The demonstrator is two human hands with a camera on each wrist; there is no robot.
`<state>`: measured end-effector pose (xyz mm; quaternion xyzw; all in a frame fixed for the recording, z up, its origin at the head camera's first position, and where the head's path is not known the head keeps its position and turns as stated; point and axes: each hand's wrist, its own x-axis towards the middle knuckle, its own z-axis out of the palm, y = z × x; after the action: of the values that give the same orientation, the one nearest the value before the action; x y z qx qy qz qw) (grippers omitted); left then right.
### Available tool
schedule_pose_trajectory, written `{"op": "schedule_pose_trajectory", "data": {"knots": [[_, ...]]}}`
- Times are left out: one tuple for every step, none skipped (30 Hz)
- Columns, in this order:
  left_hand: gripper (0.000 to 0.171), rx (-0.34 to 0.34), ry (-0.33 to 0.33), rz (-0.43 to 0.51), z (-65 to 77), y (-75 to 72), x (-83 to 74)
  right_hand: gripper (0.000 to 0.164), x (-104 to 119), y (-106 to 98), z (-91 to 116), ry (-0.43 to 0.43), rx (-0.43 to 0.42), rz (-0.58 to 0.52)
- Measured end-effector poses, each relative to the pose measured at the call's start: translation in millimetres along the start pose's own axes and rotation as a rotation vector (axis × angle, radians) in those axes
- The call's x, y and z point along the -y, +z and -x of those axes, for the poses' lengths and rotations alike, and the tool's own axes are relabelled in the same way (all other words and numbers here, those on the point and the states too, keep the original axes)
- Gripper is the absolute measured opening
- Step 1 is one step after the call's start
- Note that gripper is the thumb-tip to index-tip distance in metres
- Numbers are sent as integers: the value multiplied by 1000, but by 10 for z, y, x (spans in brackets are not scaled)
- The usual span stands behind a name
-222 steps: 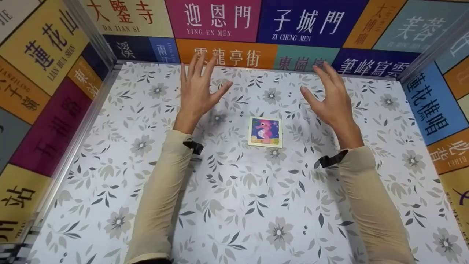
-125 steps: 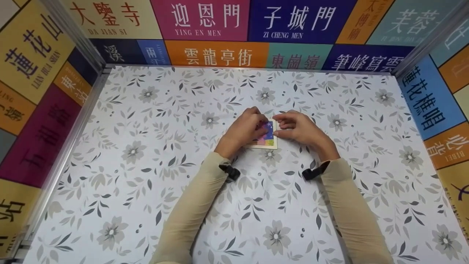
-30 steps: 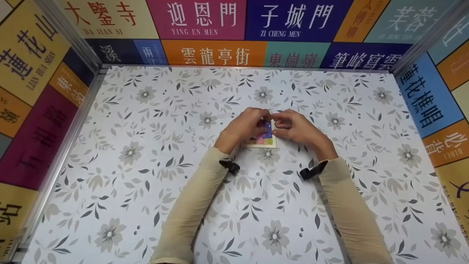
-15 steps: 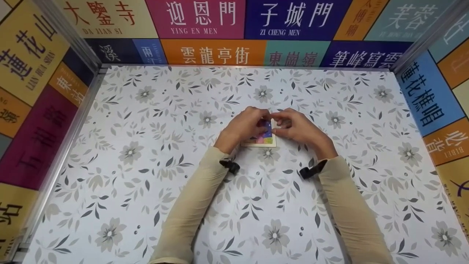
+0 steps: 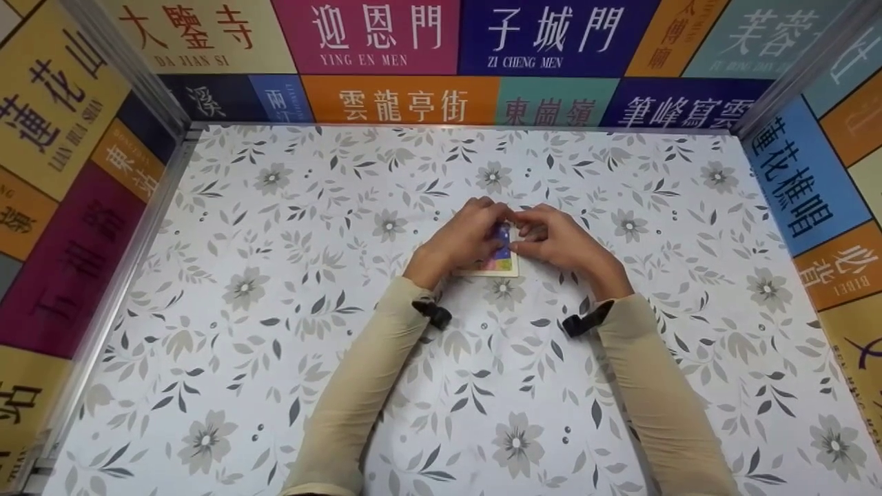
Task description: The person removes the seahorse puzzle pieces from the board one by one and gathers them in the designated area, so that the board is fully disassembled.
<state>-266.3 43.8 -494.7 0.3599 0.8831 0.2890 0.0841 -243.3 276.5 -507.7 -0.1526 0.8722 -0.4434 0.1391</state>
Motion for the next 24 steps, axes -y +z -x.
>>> {"op": "schedule_pose_trajectory", "data": {"knots": [[45,-2,-1,0,-1,1,0,50,-1,0,0,2,0,1],[46,-5,1,-2,-1,0,-2,50,1,2,-3,9,-1,3],[46,-5,0,-3,-3,-2,-5,52,0,3,-3,11,0,1],[46,-6,3,-7,-5,-4,-8,53,0,3,-2,12,0,0],[45,-9,7,-14,-9,-6,-10,54,2,4,0,12,-1,1],[44,-13,12,-21,-12,-8,-10,55,3,4,1,12,-1,-2],[44,-17,16,-28,-14,-11,-10,56,3,4,1,12,-1,-4],[43,-21,21,-34,-16,-15,-10,56,5,5,0,10,0,-7],[42,-23,24,-40,-18,-17,-8,56,6,2,3,5,0,-10],[42,-26,26,-43,-17,-19,-6,56,9,2,3,4,0,-14],[42,-29,23,-49,-14,-20,-3,56,9,1,2,3,-1,-18],[42,-28,17,-52,-11,-21,-1,56,9,1,0,3,0,-23],[42,-27,14,-56,-8,-23,0,57,10,0,1,3,-1,-26],[42,-23,6,-50,-5,-25,1,57,9,-1,-1,3,-1,-29],[43,-18,0,-43,-2,-27,1,57,11,-1,-1,3,-2,-31],[43,-15,-5,-33,0,-29,3,57,13,-1,0,4,-3,-38],[43,-10,-8,-26,2,-32,6,58,11,-2,1,5,-3,-40],[43,-7,-9,-12,0,-33,11,58,15,0,6,5,-3,-44],[43,-3,-10,2,-1,-36,17,58,12,0,7,5,-5,-44],[42,1,-15,18,0,-37,24,58,10,1,7,5,-4,-46],[42,3,-18,28,0,-39,32,58,10,1,8,6,-5,-48],[41,3,-21,36,0,-44,41,58,11,0,8,4,-6,-47],[41,1,-23,42,1,-47,51,58,10,-3,6,5,-7,-42],[40,-1,-26,49,-1,-48,62,57,12,-5,5,6,-7,-40]]}}
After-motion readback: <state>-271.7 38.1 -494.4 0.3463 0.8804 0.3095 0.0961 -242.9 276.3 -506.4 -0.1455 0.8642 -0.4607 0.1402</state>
